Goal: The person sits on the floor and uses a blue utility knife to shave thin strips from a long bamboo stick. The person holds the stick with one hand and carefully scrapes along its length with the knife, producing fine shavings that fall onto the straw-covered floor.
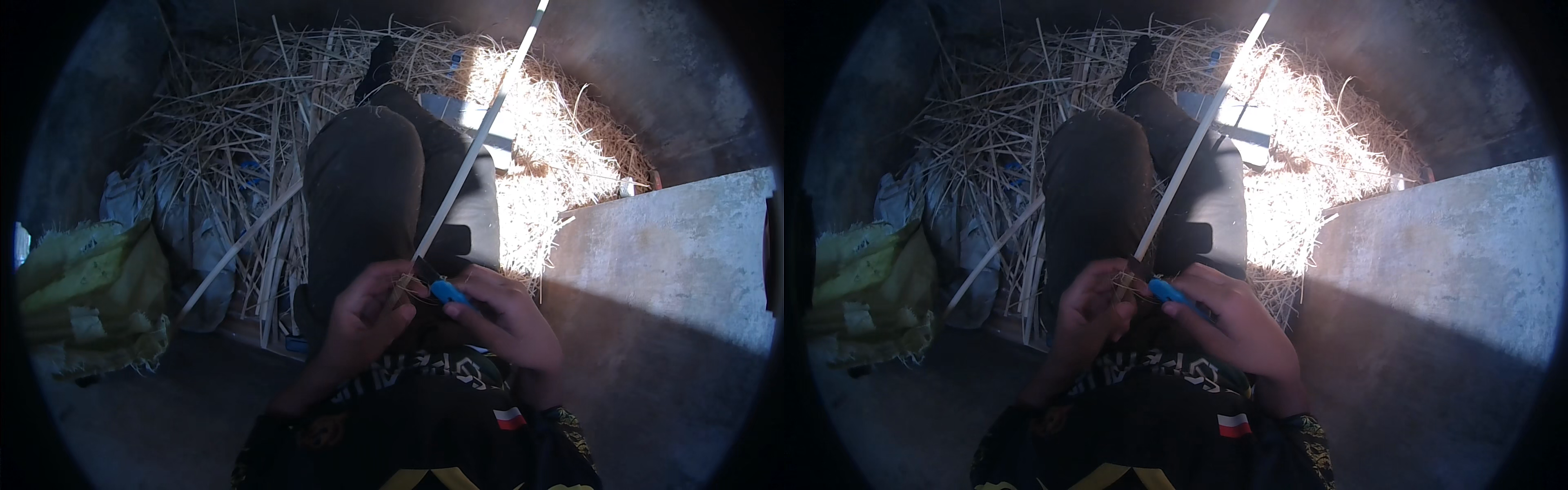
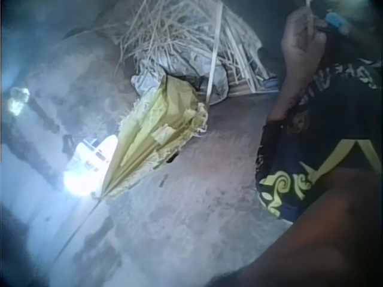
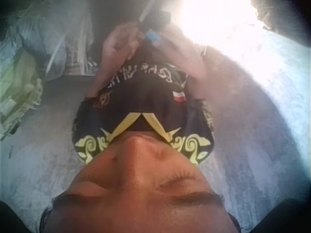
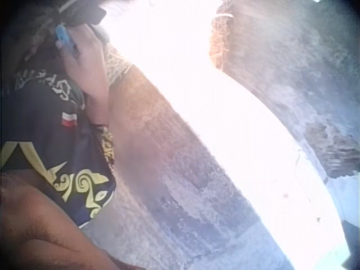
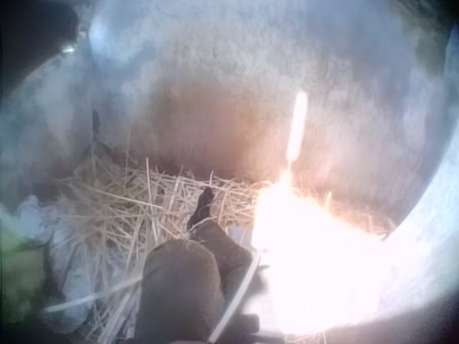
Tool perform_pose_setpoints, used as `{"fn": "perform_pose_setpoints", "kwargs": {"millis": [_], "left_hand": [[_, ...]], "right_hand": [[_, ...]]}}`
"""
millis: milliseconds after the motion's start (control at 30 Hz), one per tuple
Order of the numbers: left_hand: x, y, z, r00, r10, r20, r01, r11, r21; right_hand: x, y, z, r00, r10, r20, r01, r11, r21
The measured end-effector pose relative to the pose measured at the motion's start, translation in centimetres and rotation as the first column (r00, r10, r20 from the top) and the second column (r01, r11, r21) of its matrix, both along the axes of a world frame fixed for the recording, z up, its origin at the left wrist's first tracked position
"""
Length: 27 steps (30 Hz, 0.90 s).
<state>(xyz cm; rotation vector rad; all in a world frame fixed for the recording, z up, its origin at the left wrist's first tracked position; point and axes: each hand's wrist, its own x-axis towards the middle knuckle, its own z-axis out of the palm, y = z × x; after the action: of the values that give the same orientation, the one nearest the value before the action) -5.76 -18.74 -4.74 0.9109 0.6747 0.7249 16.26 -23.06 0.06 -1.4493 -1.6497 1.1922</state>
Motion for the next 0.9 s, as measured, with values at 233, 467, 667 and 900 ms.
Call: {"fn": "perform_pose_setpoints", "kwargs": {"millis": [233,467,667,900], "left_hand": [[0.1,0.3,1.4,0.986,-0.065,-0.152,0.065,0.998,-0.008],[-0.8,0.9,0.0,0.980,-0.118,-0.160,0.150,0.968,0.202],[-1.0,1.1,-0.1,0.985,-0.119,-0.127,0.138,0.978,0.154],[-1.3,1.0,0.3,0.985,-0.119,-0.122,0.123,0.992,0.024]], "right_hand": [[-0.7,0.1,0.1,0.996,0.072,-0.050,-0.075,0.995,-0.063],[-1.2,0.4,-0.1,0.988,0.148,-0.053,-0.151,0.987,-0.051],[-1.2,0.7,0.0,0.987,0.160,-0.028,-0.162,0.985,-0.058],[-1.3,0.7,0.2,0.990,0.129,-0.061,-0.132,0.990,-0.054]]}}
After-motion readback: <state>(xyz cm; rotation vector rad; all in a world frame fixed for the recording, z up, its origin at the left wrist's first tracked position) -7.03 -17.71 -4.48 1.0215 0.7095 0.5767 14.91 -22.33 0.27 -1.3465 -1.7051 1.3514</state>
